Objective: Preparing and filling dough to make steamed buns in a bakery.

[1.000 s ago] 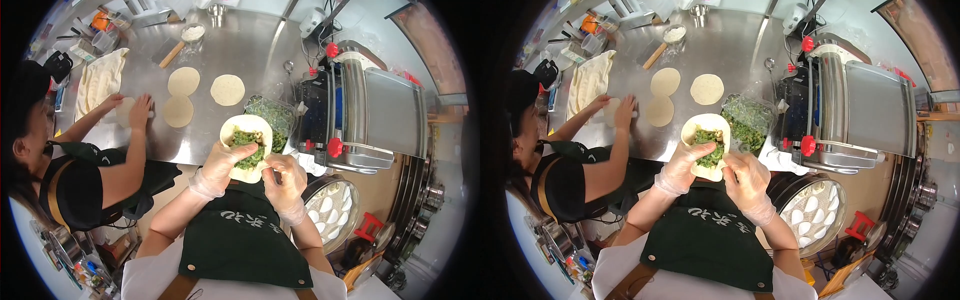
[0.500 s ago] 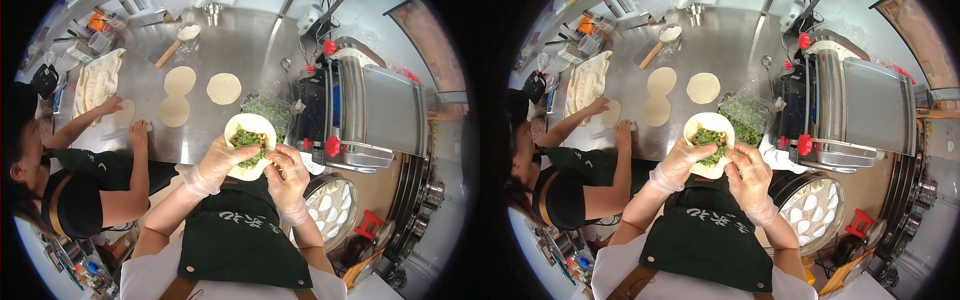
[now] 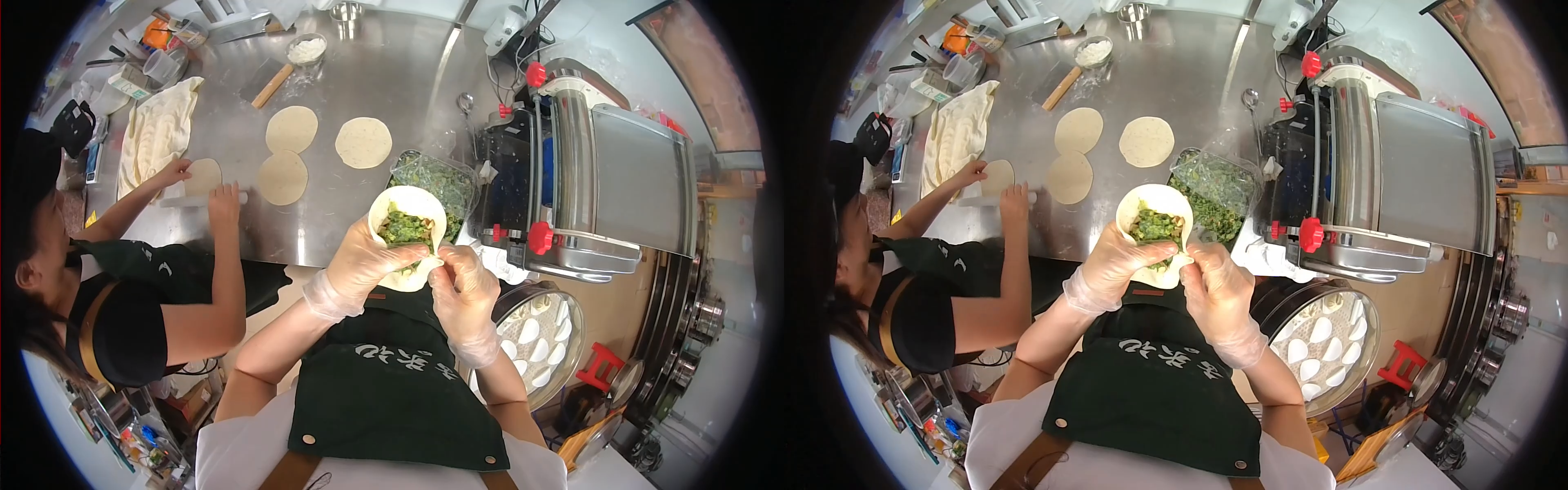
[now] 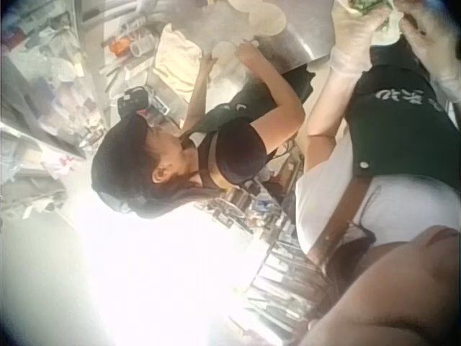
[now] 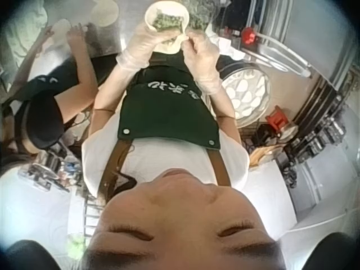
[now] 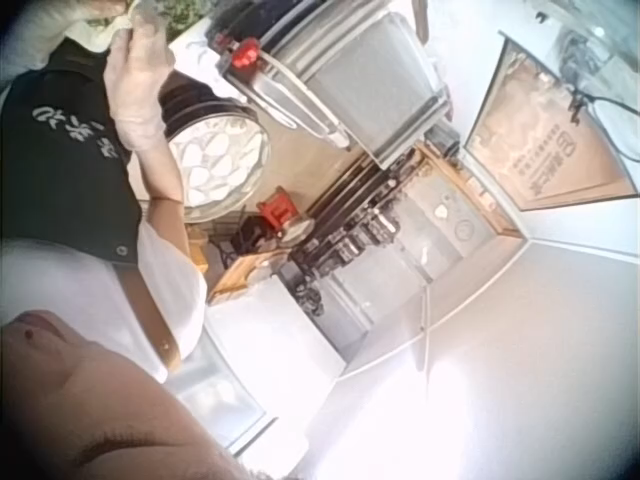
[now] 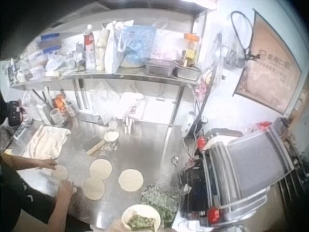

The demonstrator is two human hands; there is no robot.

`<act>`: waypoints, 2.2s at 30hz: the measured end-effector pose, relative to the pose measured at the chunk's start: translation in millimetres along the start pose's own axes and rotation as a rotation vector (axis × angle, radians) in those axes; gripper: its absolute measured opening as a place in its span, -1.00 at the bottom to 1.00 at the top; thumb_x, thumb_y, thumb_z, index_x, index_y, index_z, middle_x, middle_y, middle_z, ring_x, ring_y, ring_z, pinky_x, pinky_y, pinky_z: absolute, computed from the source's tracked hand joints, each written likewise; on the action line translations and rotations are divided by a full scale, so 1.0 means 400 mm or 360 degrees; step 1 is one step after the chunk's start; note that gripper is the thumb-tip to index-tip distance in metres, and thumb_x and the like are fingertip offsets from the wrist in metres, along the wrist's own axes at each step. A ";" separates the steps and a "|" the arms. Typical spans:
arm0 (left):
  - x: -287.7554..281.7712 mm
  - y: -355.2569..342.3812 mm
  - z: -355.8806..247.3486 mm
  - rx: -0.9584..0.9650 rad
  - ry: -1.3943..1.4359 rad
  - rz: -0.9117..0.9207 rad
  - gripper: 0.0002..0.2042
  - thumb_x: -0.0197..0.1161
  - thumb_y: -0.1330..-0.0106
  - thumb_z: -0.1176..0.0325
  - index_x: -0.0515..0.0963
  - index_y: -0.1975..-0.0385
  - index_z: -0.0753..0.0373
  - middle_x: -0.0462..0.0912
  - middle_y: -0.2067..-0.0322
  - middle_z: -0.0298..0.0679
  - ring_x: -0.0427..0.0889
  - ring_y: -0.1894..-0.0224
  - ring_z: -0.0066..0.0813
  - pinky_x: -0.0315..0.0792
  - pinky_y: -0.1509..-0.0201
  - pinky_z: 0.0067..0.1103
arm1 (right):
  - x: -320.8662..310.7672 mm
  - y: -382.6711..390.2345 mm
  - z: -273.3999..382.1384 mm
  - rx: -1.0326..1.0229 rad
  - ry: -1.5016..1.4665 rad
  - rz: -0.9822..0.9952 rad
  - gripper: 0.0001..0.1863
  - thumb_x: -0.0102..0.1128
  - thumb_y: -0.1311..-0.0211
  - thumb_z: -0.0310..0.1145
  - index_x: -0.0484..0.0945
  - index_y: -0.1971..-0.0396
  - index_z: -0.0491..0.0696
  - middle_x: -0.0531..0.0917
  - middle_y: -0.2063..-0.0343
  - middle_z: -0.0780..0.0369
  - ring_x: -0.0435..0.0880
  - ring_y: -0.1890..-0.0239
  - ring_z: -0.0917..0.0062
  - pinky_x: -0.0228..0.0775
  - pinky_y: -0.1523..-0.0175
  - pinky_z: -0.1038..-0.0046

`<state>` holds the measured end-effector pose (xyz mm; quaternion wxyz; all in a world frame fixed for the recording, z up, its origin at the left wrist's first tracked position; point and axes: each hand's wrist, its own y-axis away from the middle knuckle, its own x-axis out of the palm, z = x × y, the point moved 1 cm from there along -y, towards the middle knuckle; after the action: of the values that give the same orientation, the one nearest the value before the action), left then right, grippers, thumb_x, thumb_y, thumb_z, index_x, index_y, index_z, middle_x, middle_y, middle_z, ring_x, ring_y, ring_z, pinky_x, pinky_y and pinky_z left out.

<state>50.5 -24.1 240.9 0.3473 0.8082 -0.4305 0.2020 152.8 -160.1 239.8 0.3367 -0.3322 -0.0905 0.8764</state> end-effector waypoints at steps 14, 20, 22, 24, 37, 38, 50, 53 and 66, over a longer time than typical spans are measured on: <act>-0.002 0.000 -0.020 -0.0015 -0.0295 0.0028 -0.51 0.41 -0.15 0.56 0.44 -0.11 0.30 0.63 0.05 -0.28 0.60 0.04 -0.59 0.52 -0.07 -0.56 | -0.032 -0.031 0.006 0.0262 -0.0031 0.0330 -0.49 0.35 -0.09 -0.55 0.41 -0.07 -0.17 0.72 0.46 0.13 0.75 0.48 0.38 0.58 0.38 0.46; -0.010 -0.007 -0.024 0.0074 -0.0445 0.0144 -0.53 0.41 -0.16 0.55 0.46 -0.09 0.30 0.63 0.07 -0.30 0.59 0.07 -0.61 0.52 -0.05 -0.58 | -0.038 -0.027 0.016 0.0127 0.0039 0.0311 -0.48 0.37 -0.06 -0.54 0.42 -0.06 -0.15 0.72 0.48 0.15 0.73 0.54 0.42 0.56 0.45 0.46; 0.003 -0.008 -0.045 0.0003 -0.0415 0.0130 -0.55 0.42 -0.16 0.54 0.47 -0.07 0.30 0.64 0.08 -0.30 0.59 0.08 -0.62 0.52 -0.03 -0.59 | -0.035 -0.025 0.017 0.0148 0.0038 0.0278 -0.47 0.38 -0.05 -0.54 0.42 -0.06 -0.14 0.71 0.49 0.16 0.72 0.56 0.44 0.55 0.46 0.47; 0.012 -0.009 -0.046 -0.0069 -0.0386 0.0117 -0.57 0.42 -0.17 0.53 0.49 -0.06 0.30 0.64 0.10 -0.31 0.59 0.10 -0.63 0.52 -0.01 -0.60 | -0.029 -0.021 0.013 0.0145 0.0011 0.0176 -0.45 0.39 -0.03 -0.55 0.42 -0.07 -0.13 0.70 0.50 0.19 0.69 0.60 0.46 0.53 0.47 0.48; 0.001 -0.014 -0.038 -0.0019 -0.0458 0.0085 -0.60 0.42 -0.19 0.48 0.50 -0.03 0.30 0.64 0.16 -0.35 0.60 0.12 -0.64 0.52 0.01 -0.60 | -0.031 -0.024 0.020 0.0035 0.0090 0.0192 -0.56 0.37 -0.01 -0.59 0.52 0.04 -0.12 0.68 0.47 0.18 0.68 0.58 0.45 0.52 0.46 0.46; 0.000 -0.015 -0.041 -0.0074 -0.0400 0.0102 -0.62 0.40 -0.21 0.47 0.50 -0.02 0.30 0.64 0.17 -0.35 0.60 0.13 -0.64 0.52 0.02 -0.60 | -0.036 -0.030 0.024 -0.0027 0.0134 0.0190 -0.62 0.37 -0.03 -0.60 0.55 0.09 -0.14 0.68 0.48 0.17 0.67 0.58 0.52 0.49 0.47 0.50; 0.004 -0.021 -0.033 -0.0171 -0.0475 0.0152 -0.64 0.36 -0.27 0.43 0.49 -0.04 0.29 0.64 0.16 -0.33 0.61 0.15 -0.64 0.53 0.06 -0.61 | -0.026 -0.020 -0.003 0.0402 -0.0314 0.0148 -0.69 0.26 -0.12 -0.65 0.56 0.11 -0.11 0.67 0.48 0.16 0.69 0.55 0.39 0.49 0.43 0.47; -0.007 -0.032 -0.035 -0.0086 -0.0611 0.0275 -0.67 0.34 -0.29 0.40 0.53 -0.04 0.26 0.63 0.15 -0.35 0.60 0.12 -0.64 0.52 0.06 -0.61 | -0.036 -0.015 -0.022 0.0123 -0.0157 0.0261 -0.68 0.28 -0.10 -0.64 0.56 0.10 -0.09 0.67 0.47 0.16 0.68 0.56 0.38 0.49 0.44 0.46; 0.001 -0.031 -0.057 -0.0145 -0.1079 0.0358 -0.66 0.23 -0.38 0.36 0.47 -0.12 0.25 0.60 0.11 -0.35 0.57 0.07 -0.64 0.49 -0.01 -0.62 | -0.041 -0.025 -0.020 0.0147 -0.0251 0.0255 -0.61 0.35 -0.08 -0.60 0.50 0.05 -0.16 0.63 0.54 0.17 0.64 0.59 0.34 0.47 0.48 0.41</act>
<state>60.4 -2.5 251.8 0.1961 0.7605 -0.6161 -0.0602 172.1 -163.7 246.1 0.2723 -0.2525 -0.0494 0.9272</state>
